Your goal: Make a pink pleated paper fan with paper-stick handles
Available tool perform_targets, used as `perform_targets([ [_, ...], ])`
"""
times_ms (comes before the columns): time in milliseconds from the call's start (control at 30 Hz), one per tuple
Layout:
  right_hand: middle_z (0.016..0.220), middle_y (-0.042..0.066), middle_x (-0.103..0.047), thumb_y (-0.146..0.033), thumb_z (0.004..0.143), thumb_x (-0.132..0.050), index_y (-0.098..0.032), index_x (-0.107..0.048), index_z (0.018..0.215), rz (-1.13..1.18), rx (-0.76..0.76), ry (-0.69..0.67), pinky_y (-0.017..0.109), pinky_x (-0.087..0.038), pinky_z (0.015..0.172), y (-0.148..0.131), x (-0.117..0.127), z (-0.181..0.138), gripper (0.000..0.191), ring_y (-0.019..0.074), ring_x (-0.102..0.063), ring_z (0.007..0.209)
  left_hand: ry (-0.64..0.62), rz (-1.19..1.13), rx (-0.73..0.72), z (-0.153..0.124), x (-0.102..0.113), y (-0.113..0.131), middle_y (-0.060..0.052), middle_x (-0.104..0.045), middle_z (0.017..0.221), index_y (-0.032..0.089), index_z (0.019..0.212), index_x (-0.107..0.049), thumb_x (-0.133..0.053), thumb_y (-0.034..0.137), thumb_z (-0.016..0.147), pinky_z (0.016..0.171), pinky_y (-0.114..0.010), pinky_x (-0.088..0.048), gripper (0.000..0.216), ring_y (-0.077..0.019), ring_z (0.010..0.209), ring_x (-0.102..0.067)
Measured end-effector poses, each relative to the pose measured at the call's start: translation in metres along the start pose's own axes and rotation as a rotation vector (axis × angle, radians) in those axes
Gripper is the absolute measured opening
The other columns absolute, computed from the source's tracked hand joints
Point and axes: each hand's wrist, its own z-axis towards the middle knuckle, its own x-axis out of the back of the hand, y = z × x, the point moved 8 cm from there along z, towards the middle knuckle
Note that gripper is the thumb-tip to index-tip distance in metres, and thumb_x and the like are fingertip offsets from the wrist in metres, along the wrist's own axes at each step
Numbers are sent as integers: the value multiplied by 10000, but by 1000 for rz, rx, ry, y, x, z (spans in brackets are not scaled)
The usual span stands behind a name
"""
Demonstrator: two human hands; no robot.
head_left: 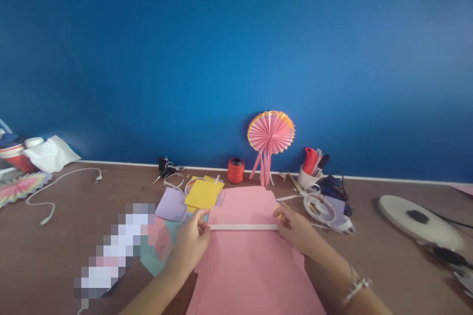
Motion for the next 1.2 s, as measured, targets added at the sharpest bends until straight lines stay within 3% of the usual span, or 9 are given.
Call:
perform_targets([
  [300,579,-52,-437,-204,636,-408,-215,-531,889,35,0,49,255,-327,561,9,-7,0,282,157,-477,565,-26,9,19,-2,0,5,23,-564,693,212,1044,-549,-423,171,741,648,-279,-434,331,-169,663,-593],
  [500,551,-65,-382,-274,683,-390,-222,-511,949,186,-38,-4,248,-328,519,18,-11,-1,296,152,-442,521,-64,14,37,-3,-5,-1,22,-563,723,232,1084,-520,-414,201,771,644,-280,-438,332,-165,657,-588],
  [1200,562,-49,-420,-319,728,-426,-224,-512,996,103,-66,57,262,-338,500,23,-10,-3,297,169,-465,513,-46,17,87,-1,-6,-10,24,-546,693,234,1140,-483,-432,169,737,607,-280,-437,412,-165,598,-571],
])
